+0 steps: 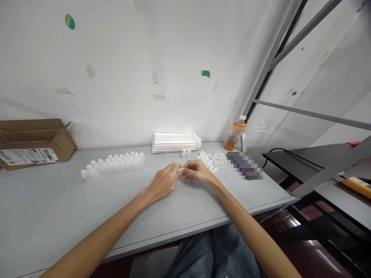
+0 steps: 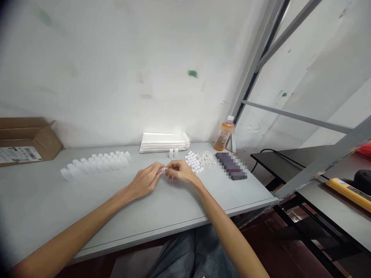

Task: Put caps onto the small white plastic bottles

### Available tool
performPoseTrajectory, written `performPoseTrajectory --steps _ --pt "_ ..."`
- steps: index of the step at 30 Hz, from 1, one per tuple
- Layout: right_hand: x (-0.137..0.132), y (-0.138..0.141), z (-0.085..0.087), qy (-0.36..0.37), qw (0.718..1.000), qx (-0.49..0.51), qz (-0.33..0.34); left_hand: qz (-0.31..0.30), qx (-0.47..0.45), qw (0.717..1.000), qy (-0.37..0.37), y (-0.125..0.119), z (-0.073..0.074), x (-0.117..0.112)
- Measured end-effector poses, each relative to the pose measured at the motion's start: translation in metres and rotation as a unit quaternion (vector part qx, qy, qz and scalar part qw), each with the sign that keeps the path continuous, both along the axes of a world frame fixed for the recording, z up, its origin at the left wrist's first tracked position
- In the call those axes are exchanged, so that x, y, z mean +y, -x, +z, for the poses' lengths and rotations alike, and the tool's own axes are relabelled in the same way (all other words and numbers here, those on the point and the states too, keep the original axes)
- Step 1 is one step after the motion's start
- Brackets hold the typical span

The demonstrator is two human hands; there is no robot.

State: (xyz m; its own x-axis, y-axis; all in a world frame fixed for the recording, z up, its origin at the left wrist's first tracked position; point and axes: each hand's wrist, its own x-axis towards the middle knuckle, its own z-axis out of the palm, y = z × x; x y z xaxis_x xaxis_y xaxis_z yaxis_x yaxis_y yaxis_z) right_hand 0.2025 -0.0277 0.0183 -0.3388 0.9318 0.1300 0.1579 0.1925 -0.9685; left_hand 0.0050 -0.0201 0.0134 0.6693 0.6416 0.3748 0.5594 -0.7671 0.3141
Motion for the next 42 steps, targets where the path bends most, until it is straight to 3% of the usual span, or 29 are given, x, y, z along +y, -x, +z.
performPoseTrajectory --steps 15,19,24,27,31,37,42 --pt "-0.003 0.002 0.005 0.015 1.0 0.003 -0.009 -0.012 -0.064 0.996 -0.054 -0.001 -0.01 0.004" --pt "-0.003 0.003 0.006 0.006 1.0 0.001 -0.02 0.01 -0.084 0.996 -0.003 0.0 -0.007 0.004" --pt "-0.004 0.001 0.008 0.004 1.0 0.003 -0.028 0.03 -0.146 0.982 0.113 -0.001 -0.006 0.006" --pt "-0.003 -0.002 0.009 -0.003 0.999 0.008 -0.047 0.025 -0.202 0.953 0.224 -0.002 -0.007 0.009" --pt "-0.001 -0.006 0.007 -0.012 0.997 0.002 -0.077 0.001 -0.314 0.875 0.368 -0.005 -0.003 0.01" --pt "0.0 -0.001 0.004 -0.004 0.999 -0.025 -0.031 0.004 -0.426 0.781 0.458 -0.009 0.002 0.009" --pt "-0.001 0.003 0.001 0.027 0.999 -0.043 0.015 0.002 -0.463 0.714 0.526 -0.01 0.005 0.007"
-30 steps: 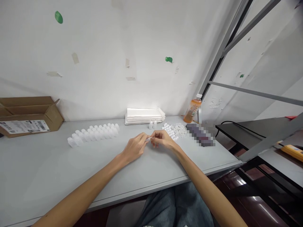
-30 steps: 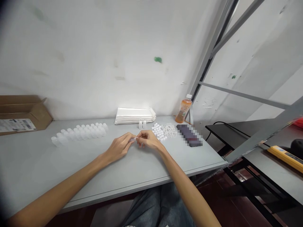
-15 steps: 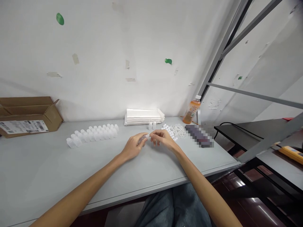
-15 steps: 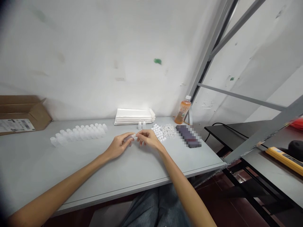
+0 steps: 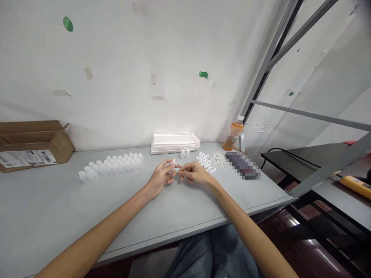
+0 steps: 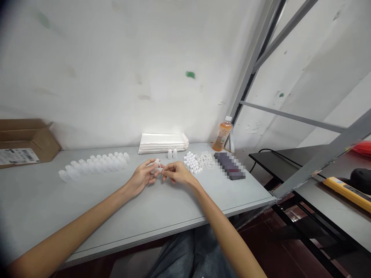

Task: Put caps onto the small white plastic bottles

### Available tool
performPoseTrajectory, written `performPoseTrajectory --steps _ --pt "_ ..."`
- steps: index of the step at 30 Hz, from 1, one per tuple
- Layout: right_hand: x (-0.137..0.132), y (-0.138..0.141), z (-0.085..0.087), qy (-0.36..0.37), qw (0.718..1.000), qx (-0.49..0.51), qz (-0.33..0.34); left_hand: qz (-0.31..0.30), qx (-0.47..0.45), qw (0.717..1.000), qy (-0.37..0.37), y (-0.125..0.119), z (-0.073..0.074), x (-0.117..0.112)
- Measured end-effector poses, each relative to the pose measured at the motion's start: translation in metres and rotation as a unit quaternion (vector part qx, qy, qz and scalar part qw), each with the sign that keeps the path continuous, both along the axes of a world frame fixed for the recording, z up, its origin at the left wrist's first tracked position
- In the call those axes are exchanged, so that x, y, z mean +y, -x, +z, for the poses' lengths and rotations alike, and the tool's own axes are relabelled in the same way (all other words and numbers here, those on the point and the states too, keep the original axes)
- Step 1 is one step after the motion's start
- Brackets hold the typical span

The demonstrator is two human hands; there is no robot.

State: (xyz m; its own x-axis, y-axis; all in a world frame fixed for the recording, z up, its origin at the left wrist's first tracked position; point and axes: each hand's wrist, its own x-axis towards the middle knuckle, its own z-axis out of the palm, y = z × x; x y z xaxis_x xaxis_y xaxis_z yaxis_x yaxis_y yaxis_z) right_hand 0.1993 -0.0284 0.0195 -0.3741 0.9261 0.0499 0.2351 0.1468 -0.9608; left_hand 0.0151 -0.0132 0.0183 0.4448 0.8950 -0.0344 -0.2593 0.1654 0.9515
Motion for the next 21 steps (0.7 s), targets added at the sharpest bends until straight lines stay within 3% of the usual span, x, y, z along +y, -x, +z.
performPoseTrajectory --steps 7,9,11,13,16,18,21 --pt "-0.003 0.005 -0.002 0.005 0.999 -0.033 0.032 -0.016 0.007 1.0 0.003 0.0 0.003 -0.001" --pt "-0.001 0.004 -0.002 -0.011 0.998 -0.052 0.014 -0.015 0.033 0.999 -0.011 0.001 0.003 0.0" --pt "0.001 -0.002 -0.002 -0.064 0.993 -0.088 -0.045 -0.015 0.07 0.997 -0.031 0.002 0.002 0.001" --pt "0.005 -0.012 -0.001 -0.161 0.962 -0.155 -0.156 -0.017 0.119 0.991 -0.059 0.004 0.001 0.002" --pt "0.009 -0.034 0.0 -0.278 0.854 -0.281 -0.339 -0.018 0.196 0.97 -0.141 0.006 -0.003 0.002" --pt "0.01 -0.047 0.001 -0.28 0.805 -0.336 -0.4 -0.015 0.249 0.948 -0.198 0.006 -0.005 0.001" --pt "0.01 -0.06 0.001 -0.248 0.787 -0.379 -0.418 -0.018 0.326 0.915 -0.235 0.007 -0.007 -0.001"
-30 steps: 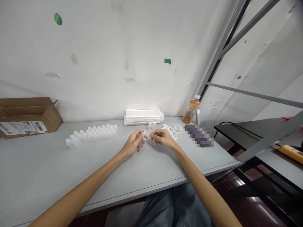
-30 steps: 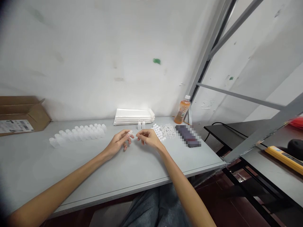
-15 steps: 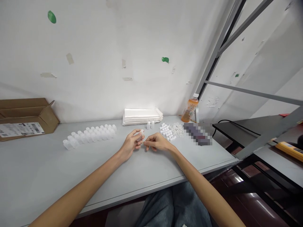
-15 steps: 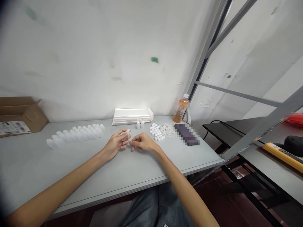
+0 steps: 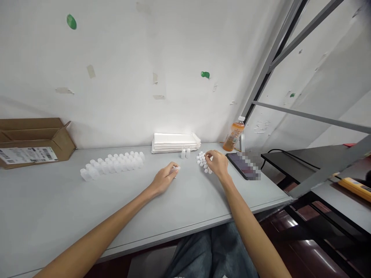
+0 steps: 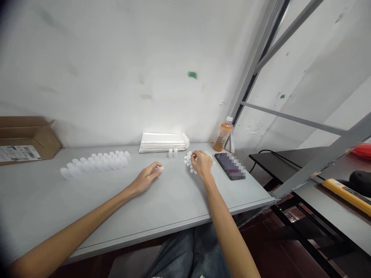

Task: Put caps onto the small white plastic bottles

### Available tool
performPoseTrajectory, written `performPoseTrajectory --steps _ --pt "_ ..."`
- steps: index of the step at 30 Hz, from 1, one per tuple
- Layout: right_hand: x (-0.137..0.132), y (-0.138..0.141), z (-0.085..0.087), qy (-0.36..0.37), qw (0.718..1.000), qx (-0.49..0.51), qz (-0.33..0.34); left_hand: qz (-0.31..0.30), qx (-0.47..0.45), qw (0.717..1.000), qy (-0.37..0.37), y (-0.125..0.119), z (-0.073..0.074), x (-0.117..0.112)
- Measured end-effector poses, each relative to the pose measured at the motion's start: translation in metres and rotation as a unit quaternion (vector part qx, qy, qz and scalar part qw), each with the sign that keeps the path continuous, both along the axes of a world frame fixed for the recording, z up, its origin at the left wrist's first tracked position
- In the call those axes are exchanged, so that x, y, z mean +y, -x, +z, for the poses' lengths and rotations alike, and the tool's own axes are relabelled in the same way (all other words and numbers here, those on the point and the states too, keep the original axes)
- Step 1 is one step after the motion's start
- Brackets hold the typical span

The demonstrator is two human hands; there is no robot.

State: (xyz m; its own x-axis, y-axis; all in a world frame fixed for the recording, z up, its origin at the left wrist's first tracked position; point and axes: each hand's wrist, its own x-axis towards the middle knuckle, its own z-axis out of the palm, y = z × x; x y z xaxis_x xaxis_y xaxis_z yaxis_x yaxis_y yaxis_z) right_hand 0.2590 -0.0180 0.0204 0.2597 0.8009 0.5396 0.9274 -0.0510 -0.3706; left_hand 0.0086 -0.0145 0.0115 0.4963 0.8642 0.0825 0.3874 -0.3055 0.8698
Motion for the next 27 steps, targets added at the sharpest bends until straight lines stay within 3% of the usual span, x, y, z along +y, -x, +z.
performPoseTrajectory --steps 8,15,23,27 --pt "-0.001 0.003 0.001 0.087 0.994 -0.058 0.011 0.007 0.072 0.997 -0.034 -0.002 0.004 -0.004" --pt "-0.002 0.005 0.001 0.112 0.991 -0.075 0.025 0.01 0.077 0.997 -0.026 -0.002 0.007 -0.006" --pt "-0.003 0.032 -0.002 0.086 0.979 -0.029 0.18 0.005 0.077 0.997 -0.029 -0.003 0.004 -0.004" --pt "-0.004 0.047 -0.008 0.102 0.972 -0.05 0.205 0.009 0.064 0.997 -0.03 -0.002 0.004 -0.004"
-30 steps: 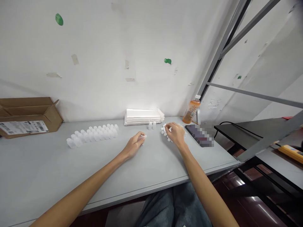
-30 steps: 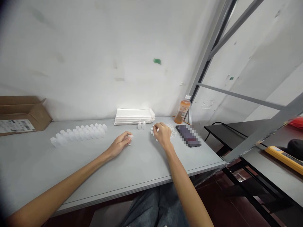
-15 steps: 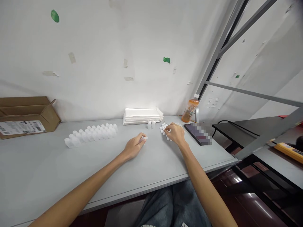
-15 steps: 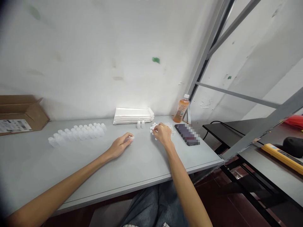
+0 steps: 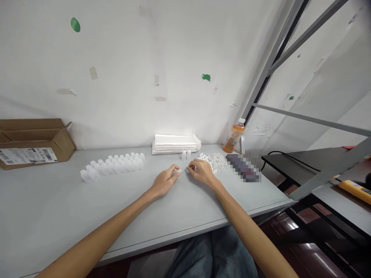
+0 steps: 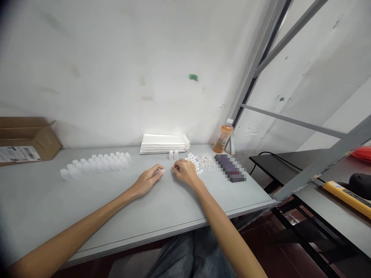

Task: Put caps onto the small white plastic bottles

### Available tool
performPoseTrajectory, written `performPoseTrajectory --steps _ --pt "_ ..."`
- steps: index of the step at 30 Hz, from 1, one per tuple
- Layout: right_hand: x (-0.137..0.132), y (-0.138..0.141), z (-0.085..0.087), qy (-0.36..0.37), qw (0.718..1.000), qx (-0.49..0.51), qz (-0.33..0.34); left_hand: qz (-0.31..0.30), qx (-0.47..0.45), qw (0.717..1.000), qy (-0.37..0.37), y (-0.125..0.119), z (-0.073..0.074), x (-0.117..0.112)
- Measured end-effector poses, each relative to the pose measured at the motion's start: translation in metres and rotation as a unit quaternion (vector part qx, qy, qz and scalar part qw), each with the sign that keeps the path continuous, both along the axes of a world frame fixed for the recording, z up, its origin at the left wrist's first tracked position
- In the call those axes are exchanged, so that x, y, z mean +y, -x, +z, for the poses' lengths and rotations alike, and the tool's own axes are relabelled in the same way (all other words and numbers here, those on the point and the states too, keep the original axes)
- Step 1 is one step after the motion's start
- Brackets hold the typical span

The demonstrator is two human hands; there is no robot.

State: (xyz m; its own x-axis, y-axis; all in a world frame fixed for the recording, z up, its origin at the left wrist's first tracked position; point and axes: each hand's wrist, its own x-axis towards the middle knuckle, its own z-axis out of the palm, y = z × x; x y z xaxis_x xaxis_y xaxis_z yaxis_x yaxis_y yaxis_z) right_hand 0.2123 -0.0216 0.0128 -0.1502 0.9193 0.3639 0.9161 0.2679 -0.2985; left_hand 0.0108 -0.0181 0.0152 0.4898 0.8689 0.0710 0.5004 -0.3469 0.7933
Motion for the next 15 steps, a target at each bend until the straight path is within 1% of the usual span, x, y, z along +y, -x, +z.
performPoseTrajectory --steps 7,10,12,14,15 --pt "-0.003 0.0068 -0.0049 0.026 0.997 -0.077 -0.019 0.001 -0.012 1.0 0.014 -0.0007 0.0001 -0.0002" --pt "-0.0041 0.0082 -0.0066 0.027 0.996 -0.078 -0.016 0.003 -0.023 1.0 0.014 -0.0008 -0.0006 -0.0003" --pt "-0.0043 0.0082 -0.0061 0.026 0.999 -0.025 -0.006 0.0 -0.042 0.999 0.019 -0.0006 -0.0018 -0.0001" --pt "-0.004 0.0079 -0.0037 0.039 0.994 0.098 0.019 -0.013 -0.086 0.995 0.039 -0.0002 -0.0036 0.0007" --pt "-0.0038 0.0079 -0.0019 0.054 0.982 0.176 0.039 -0.021 -0.115 0.992 0.054 0.0 -0.0048 0.0012"
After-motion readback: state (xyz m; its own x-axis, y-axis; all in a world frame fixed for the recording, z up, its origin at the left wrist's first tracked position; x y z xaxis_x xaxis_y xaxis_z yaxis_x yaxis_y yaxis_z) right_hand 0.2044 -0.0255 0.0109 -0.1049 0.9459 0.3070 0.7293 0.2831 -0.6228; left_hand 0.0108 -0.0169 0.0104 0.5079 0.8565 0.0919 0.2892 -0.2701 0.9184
